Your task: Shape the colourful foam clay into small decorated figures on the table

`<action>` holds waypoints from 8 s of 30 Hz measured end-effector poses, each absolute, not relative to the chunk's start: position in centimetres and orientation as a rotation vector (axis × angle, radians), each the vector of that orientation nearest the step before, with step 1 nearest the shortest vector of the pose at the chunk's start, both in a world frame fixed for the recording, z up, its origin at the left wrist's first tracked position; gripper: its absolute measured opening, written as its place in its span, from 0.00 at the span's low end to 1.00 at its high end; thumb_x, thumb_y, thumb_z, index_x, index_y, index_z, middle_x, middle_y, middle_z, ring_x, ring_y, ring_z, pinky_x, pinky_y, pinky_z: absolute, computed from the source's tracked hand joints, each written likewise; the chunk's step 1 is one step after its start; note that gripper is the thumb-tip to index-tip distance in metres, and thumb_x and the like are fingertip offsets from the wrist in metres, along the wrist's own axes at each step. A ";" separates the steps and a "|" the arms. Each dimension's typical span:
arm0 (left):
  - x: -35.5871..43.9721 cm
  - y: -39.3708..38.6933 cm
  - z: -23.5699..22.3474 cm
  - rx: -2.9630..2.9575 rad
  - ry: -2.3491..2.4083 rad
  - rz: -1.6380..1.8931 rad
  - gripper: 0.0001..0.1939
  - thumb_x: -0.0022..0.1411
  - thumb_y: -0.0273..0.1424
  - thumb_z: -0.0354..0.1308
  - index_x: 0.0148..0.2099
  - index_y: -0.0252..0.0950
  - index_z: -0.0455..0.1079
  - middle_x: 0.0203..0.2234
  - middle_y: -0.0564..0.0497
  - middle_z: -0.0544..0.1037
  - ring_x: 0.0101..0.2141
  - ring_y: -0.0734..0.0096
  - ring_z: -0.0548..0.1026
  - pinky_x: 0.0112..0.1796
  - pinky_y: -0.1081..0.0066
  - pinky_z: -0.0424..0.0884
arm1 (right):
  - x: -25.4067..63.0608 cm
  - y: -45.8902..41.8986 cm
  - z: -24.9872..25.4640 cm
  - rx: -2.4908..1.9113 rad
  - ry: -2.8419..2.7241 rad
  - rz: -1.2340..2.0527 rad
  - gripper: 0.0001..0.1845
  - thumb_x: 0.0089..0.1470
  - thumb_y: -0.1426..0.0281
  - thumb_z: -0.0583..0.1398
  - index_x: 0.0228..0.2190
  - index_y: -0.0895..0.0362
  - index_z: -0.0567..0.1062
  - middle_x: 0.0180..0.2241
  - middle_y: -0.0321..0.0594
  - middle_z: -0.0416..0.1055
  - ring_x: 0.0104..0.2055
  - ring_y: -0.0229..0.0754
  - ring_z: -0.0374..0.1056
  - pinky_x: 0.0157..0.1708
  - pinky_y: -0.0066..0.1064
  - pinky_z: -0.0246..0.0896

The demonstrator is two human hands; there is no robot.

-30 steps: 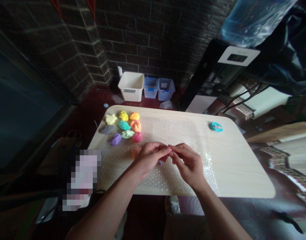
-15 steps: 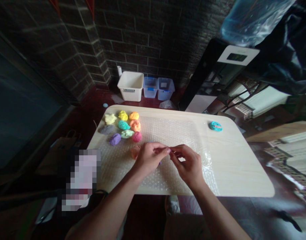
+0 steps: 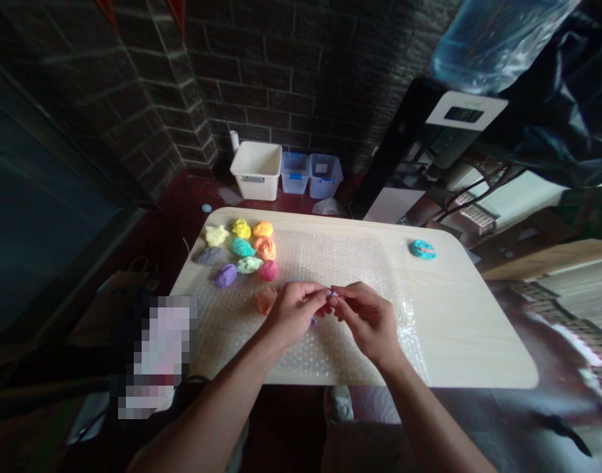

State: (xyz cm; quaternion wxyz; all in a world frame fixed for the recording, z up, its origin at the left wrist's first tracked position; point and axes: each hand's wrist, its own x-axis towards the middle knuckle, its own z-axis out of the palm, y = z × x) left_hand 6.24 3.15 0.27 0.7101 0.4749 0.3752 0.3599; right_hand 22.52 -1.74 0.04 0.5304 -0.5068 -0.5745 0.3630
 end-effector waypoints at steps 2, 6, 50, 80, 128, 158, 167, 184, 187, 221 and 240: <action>6.2 3.1 0.2 1.016 0.856 0.800 0.14 0.63 0.38 0.63 0.35 0.31 0.81 0.26 0.46 0.81 0.30 0.68 0.76 0.33 0.70 0.68 | 22.6 -1.9 0.1 -1.272 -1.466 0.759 0.08 0.62 0.69 0.66 0.44 0.52 0.84 0.35 0.41 0.76 0.31 0.38 0.74 0.28 0.30 0.73; 6.0 3.0 0.1 1.014 0.879 0.765 0.15 0.62 0.40 0.66 0.40 0.32 0.82 0.31 0.44 0.83 0.34 0.66 0.78 0.35 0.70 0.69 | 22.6 -2.1 0.2 -1.326 -1.606 0.577 0.11 0.64 0.71 0.63 0.47 0.52 0.83 0.36 0.42 0.75 0.32 0.40 0.75 0.30 0.32 0.75; 5.9 3.2 0.1 0.964 0.833 0.913 0.13 0.57 0.37 0.72 0.41 0.35 0.83 0.33 0.45 0.84 0.35 0.67 0.79 0.37 0.71 0.73 | 22.0 -2.2 0.0 -1.209 -1.244 0.792 0.03 0.60 0.70 0.68 0.38 0.53 0.83 0.31 0.37 0.78 0.26 0.35 0.73 0.25 0.27 0.69; 6.2 2.9 0.4 0.948 0.860 0.908 0.17 0.60 0.39 0.70 0.46 0.33 0.83 0.37 0.43 0.85 0.39 0.61 0.81 0.39 0.68 0.76 | 21.7 -2.7 0.6 -1.267 -1.771 0.290 0.14 0.63 0.76 0.62 0.46 0.50 0.83 0.47 0.46 0.78 0.31 0.40 0.75 0.29 0.35 0.75; 6.4 2.5 0.8 0.877 0.799 0.958 0.14 0.56 0.37 0.72 0.41 0.33 0.82 0.35 0.46 0.84 0.34 0.68 0.79 0.37 0.72 0.74 | 21.1 -2.1 1.7 -1.136 -1.593 0.519 0.16 0.67 0.72 0.61 0.53 0.49 0.81 0.49 0.47 0.79 0.51 0.48 0.76 0.51 0.44 0.75; 3.9 2.6 0.8 1.812 1.123 0.881 0.12 0.67 0.36 0.58 0.37 0.36 0.80 0.30 0.47 0.84 0.33 0.62 0.81 0.35 0.68 0.72 | 20.8 0.9 -1.6 -1.158 -0.950 0.817 0.19 0.59 0.52 0.66 0.40 0.55 0.80 0.32 0.43 0.81 0.34 0.45 0.79 0.34 0.37 0.77; 3.6 1.5 0.4 2.225 1.199 0.502 0.12 0.58 0.24 0.67 0.45 0.38 0.79 0.37 0.48 0.84 0.36 0.62 0.81 0.44 0.63 0.70 | 22.3 1.0 -1.8 -1.149 -0.787 1.057 0.19 0.40 0.58 0.78 0.28 0.57 0.79 0.24 0.38 0.80 0.26 0.43 0.78 0.28 0.33 0.75; 4.8 1.4 -1.6 2.196 1.291 0.480 0.08 0.57 0.22 0.66 0.33 0.38 0.71 0.26 0.49 0.77 0.29 0.63 0.75 0.31 0.67 0.61 | 22.8 1.2 -2.7 -1.054 -0.753 1.126 0.22 0.48 0.53 0.73 0.37 0.57 0.81 0.35 0.43 0.82 0.34 0.44 0.79 0.43 0.41 0.76; 4.6 1.3 -0.9 2.188 1.260 0.565 0.08 0.57 0.20 0.62 0.32 0.38 0.71 0.25 0.49 0.77 0.29 0.63 0.76 0.33 0.66 0.63 | 22.9 1.4 -2.7 -1.024 -0.729 1.145 0.24 0.49 0.52 0.73 0.39 0.57 0.81 0.35 0.43 0.82 0.34 0.43 0.79 0.45 0.40 0.76; 3.3 3.8 0.1 1.300 0.969 0.980 0.11 0.51 0.31 0.73 0.36 0.34 0.77 0.31 0.47 0.83 0.31 0.67 0.80 0.34 0.71 0.74 | 23.2 1.2 -1.9 -0.889 -0.675 1.491 0.18 0.52 0.57 0.73 0.36 0.58 0.81 0.31 0.41 0.83 0.30 0.40 0.80 0.34 0.28 0.77; 3.4 3.8 0.2 1.263 0.930 1.015 0.13 0.54 0.33 0.73 0.38 0.33 0.76 0.29 0.48 0.82 0.29 0.68 0.80 0.34 0.69 0.76 | 23.1 1.2 -1.9 -0.930 -0.653 1.447 0.16 0.48 0.60 0.75 0.32 0.56 0.80 0.25 0.34 0.80 0.24 0.34 0.74 0.27 0.26 0.71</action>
